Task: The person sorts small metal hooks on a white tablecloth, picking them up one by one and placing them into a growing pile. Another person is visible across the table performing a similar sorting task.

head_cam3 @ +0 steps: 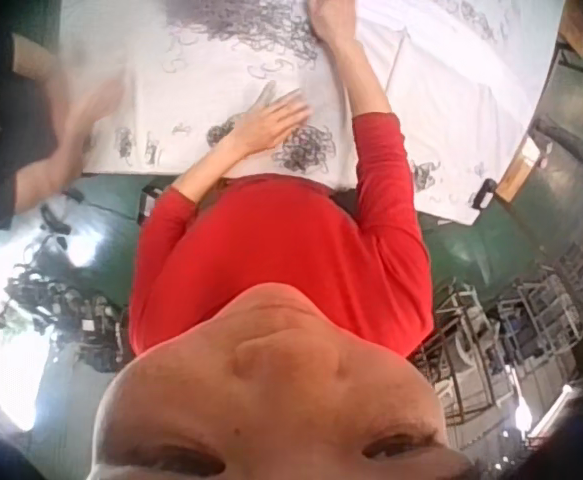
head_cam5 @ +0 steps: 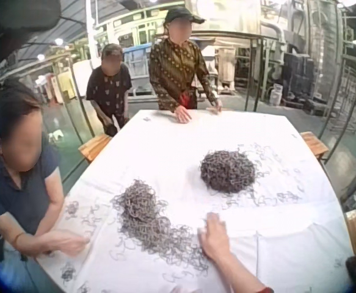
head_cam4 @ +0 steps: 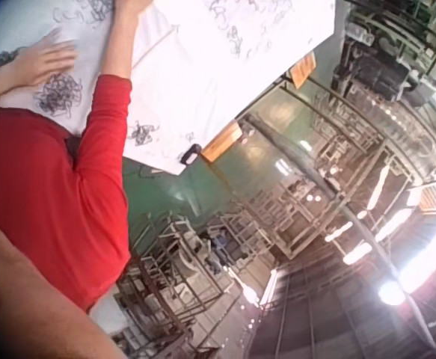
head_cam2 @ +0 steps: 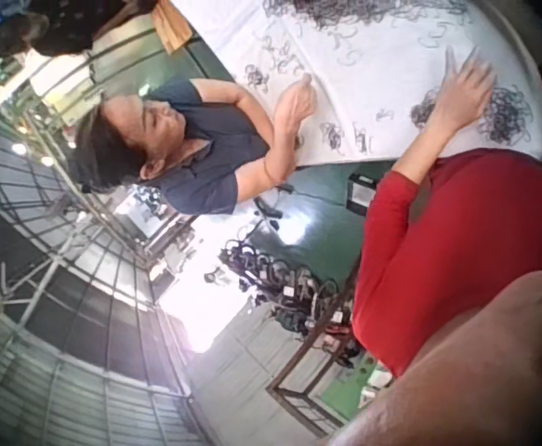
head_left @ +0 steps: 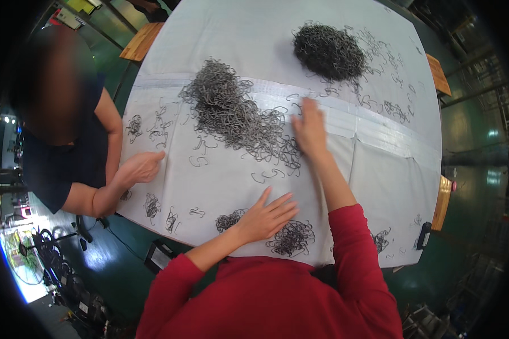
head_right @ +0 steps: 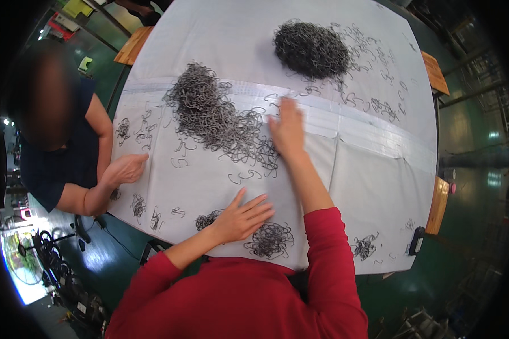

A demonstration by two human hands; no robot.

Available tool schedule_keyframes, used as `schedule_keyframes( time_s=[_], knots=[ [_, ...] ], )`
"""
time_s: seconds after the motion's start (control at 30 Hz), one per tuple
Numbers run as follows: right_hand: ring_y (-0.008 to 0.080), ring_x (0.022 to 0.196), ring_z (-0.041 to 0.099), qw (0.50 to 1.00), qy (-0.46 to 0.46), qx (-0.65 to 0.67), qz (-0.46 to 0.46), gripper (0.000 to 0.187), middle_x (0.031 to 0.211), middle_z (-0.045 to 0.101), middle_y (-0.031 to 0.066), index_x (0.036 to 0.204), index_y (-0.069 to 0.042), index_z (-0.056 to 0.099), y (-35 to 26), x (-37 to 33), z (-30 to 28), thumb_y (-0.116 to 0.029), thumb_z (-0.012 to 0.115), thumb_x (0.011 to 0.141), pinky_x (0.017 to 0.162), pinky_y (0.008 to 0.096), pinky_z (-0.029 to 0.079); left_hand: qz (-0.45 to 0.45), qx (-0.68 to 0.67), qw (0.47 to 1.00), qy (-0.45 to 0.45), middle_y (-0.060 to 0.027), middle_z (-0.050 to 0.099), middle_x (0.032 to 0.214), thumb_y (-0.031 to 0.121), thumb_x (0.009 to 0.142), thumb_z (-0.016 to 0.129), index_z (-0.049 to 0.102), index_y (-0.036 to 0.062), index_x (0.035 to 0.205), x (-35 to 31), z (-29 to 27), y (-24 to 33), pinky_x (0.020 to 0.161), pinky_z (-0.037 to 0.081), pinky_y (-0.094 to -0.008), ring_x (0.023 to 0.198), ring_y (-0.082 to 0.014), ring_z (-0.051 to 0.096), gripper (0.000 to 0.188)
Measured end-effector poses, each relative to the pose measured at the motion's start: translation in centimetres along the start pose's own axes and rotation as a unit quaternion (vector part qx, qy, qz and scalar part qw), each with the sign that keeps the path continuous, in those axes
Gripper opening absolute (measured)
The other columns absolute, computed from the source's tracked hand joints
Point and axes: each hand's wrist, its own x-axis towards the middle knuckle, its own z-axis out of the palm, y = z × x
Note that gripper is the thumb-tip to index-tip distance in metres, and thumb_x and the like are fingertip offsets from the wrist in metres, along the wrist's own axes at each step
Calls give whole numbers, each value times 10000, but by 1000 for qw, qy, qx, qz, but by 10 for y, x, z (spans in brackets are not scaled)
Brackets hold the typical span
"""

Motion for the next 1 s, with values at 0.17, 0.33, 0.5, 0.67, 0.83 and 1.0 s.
schedule_keyframes(
  time_s=[0.17,0.33,0.5,0.67,0.83,1.0],
  knots=[
    [329,1224,415,986,-99,119,-65,444,1370,397,135,1271,-123,479,-49,-4,-43,-305,550,873,1017,413,348,65,10,998,-10,-35,411,1377,315,876,496,422,135,1330,68,44,-40,1059,171,-595,1344,-209,264,494],
    [339,1233,401,998,25,55,-28,516,1359,390,158,1262,-121,479,49,48,-93,-322,637,814,989,405,375,-79,159,984,-4,-20,352,1426,327,907,420,360,115,1374,125,14,-108,1069,92,-609,1353,-213,251,515],
    [383,1262,341,993,65,-54,-83,800,1402,309,166,1324,-184,407,64,146,-124,-394,771,643,982,456,383,-196,151,966,69,-23,371,1414,261,911,407,378,96,1361,128,-4,-140,1071,59,-608,1332,-208,297,480],
    [380,1275,327,983,-64,-171,-7,883,1398,321,156,1335,-263,397,55,229,-111,-342,804,555,995,469,385,-197,142,967,72,-33,395,1397,228,909,406,399,89,1345,136,-7,-136,1069,44,-611,1316,-204,329,458],
    [375,1230,372,975,-151,-165,14,823,1307,423,143,1310,-273,427,45,248,-97,-284,778,565,972,458,411,-269,252,927,68,-48,421,1374,180,885,448,425,76,1320,111,-19,-161,1055,19,-630,1309,-201,342,449],
    [382,1165,413,977,-117,-167,-59,726,1218,460,147,1217,-284,475,50,227,-97,-214,738,544,940,470,414,-219,192,949,118,-43,470,1328,152,824,539,485,109,1268,100,-34,-142,1049,11,-639,1298,-198,366,449]
  ],
)
